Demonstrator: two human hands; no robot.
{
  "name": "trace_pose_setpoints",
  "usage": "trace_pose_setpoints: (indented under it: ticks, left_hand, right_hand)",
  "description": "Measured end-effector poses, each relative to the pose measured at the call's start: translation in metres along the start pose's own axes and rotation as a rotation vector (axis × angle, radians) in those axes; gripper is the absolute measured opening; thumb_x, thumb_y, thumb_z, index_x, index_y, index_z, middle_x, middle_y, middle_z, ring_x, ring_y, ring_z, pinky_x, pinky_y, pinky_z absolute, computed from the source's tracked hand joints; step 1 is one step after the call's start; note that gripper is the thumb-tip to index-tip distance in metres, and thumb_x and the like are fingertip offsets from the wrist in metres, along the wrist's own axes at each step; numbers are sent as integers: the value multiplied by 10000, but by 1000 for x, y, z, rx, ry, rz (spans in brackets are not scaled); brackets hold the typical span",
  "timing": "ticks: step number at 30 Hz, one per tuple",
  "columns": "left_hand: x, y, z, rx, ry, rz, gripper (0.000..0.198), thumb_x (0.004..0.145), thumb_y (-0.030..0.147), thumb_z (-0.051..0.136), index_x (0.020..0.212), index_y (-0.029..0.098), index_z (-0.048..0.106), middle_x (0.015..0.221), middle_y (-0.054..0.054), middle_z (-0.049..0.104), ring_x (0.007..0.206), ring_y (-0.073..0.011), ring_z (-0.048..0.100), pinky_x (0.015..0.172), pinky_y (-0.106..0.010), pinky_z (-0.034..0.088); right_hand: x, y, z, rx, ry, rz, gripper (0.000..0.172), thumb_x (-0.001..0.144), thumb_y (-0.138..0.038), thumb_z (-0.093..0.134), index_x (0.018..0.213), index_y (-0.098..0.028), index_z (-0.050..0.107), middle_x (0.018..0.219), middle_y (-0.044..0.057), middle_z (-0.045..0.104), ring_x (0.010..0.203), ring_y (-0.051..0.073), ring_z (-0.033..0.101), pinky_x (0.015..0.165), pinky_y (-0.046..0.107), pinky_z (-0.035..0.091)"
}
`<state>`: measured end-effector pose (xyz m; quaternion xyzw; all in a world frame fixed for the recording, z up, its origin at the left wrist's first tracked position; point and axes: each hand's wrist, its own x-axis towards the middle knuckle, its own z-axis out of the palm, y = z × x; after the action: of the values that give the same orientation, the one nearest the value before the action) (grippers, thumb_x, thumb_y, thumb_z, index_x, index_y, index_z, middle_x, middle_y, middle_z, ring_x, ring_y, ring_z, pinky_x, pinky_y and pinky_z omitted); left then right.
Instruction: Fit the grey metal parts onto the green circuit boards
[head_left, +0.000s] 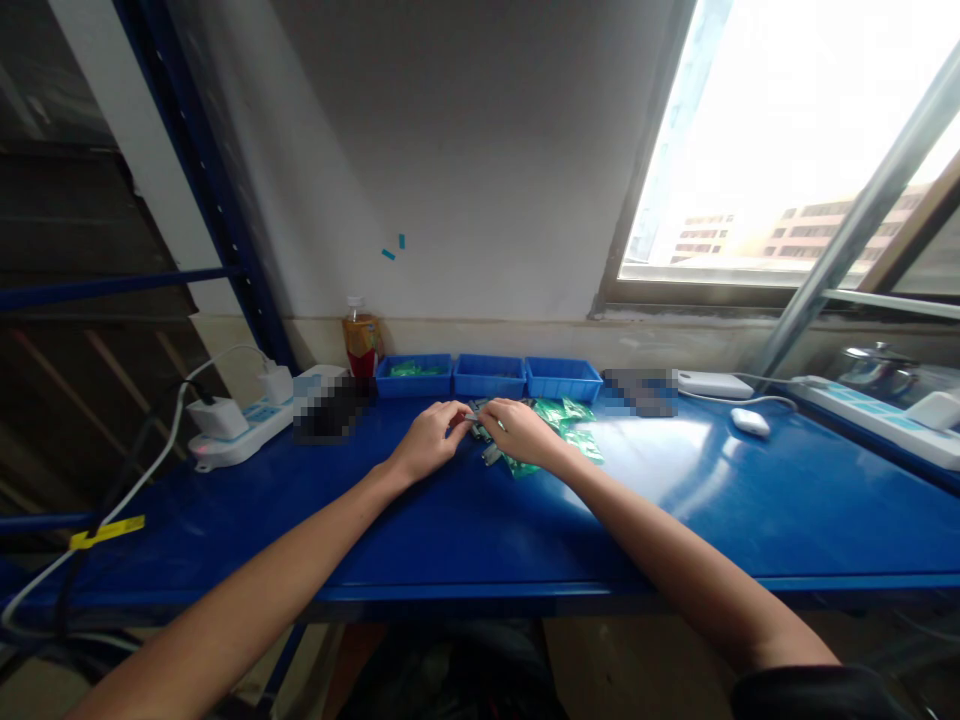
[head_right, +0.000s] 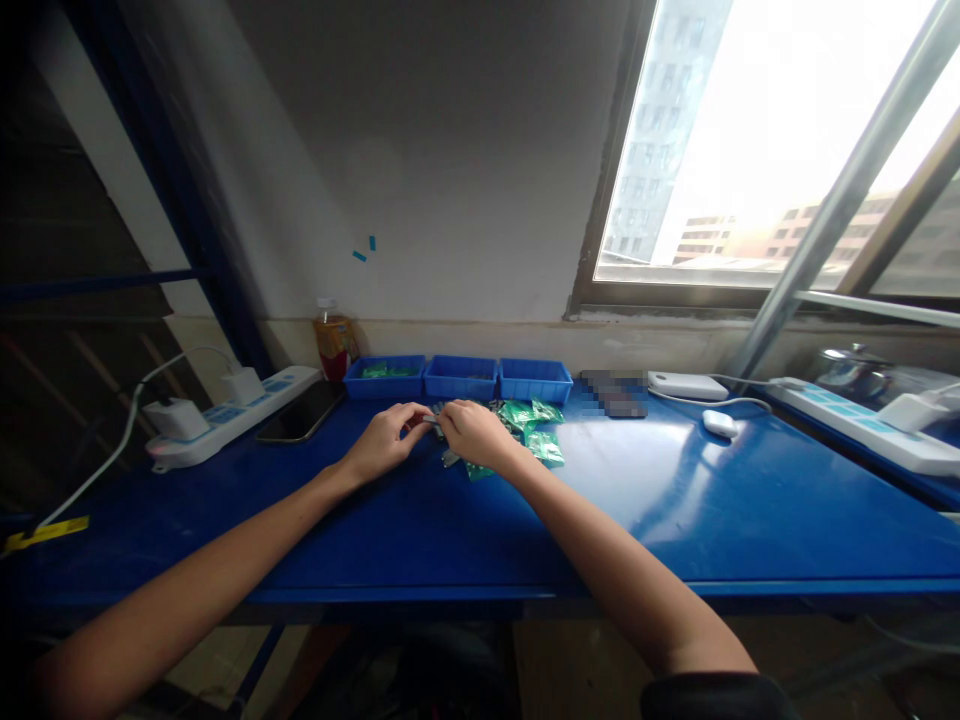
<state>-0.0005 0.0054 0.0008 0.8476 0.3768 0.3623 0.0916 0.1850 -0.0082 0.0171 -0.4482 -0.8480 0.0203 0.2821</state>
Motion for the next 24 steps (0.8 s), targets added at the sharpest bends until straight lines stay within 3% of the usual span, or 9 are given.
trace_pose_setpoints:
  ticks: [2,5,10,15,18,21,24]
  left_hand:
    - [0,1,-1,15,6,-5,235,909,348,467,966,179,621,843,-51,648,808,-190,590,729,-293,451]
    - [1,5,-4,16,-7,7,261,931,352,423,937,183,622,853,-48,654,818,-190,581,731,-294,436]
    - [-1,12,-7,-28,-68,31,310,950,348,372,820,183,600,787,-31,642,774,-174,586,712,-278,429]
    - [-3,12,-5,-106,-34,17,249,888,355,507,1071,194,558,818,-18,642,773,-163,594,703,-262,448]
    - [-3,12,-4,-102,-22,40,235,874,354,532,1042,194,566,827,-21,631,777,-158,589,702,-257,451]
    - [-3,12,-4,-74,-16,37,229,903,372,478,999,194,586,825,-30,629,779,-164,587,713,-269,450]
    - [-3,11,-4,-44,-13,32,249,926,364,427,970,188,597,855,-46,639,810,-179,589,731,-285,446]
  right_hand:
    - [0,-3,-3,5,1,-1,124,899,-267,504,920,-181,590,874,39,634,831,153,578,728,247,391]
    - [-2,-8,-8,-25,16,-6,194,847,-292,591,1007,-186,566,912,36,628,849,161,573,722,249,390]
    - [-7,-17,-14,-77,36,14,118,884,-279,532,903,-185,600,903,40,635,864,163,571,723,251,377]
    - [-7,-15,-14,-88,14,62,237,928,-256,433,784,-176,603,822,39,643,823,150,577,696,244,353]
    - [-6,-12,-12,-97,-16,64,291,941,-249,404,732,-170,590,776,40,640,773,141,574,673,242,338]
    - [-7,-10,-10,-82,-27,70,312,947,-260,398,718,-169,589,769,41,645,754,139,576,668,241,338]
    - [-8,-9,-10,-24,-3,58,226,926,-299,452,818,-175,607,812,39,655,776,148,590,677,241,357]
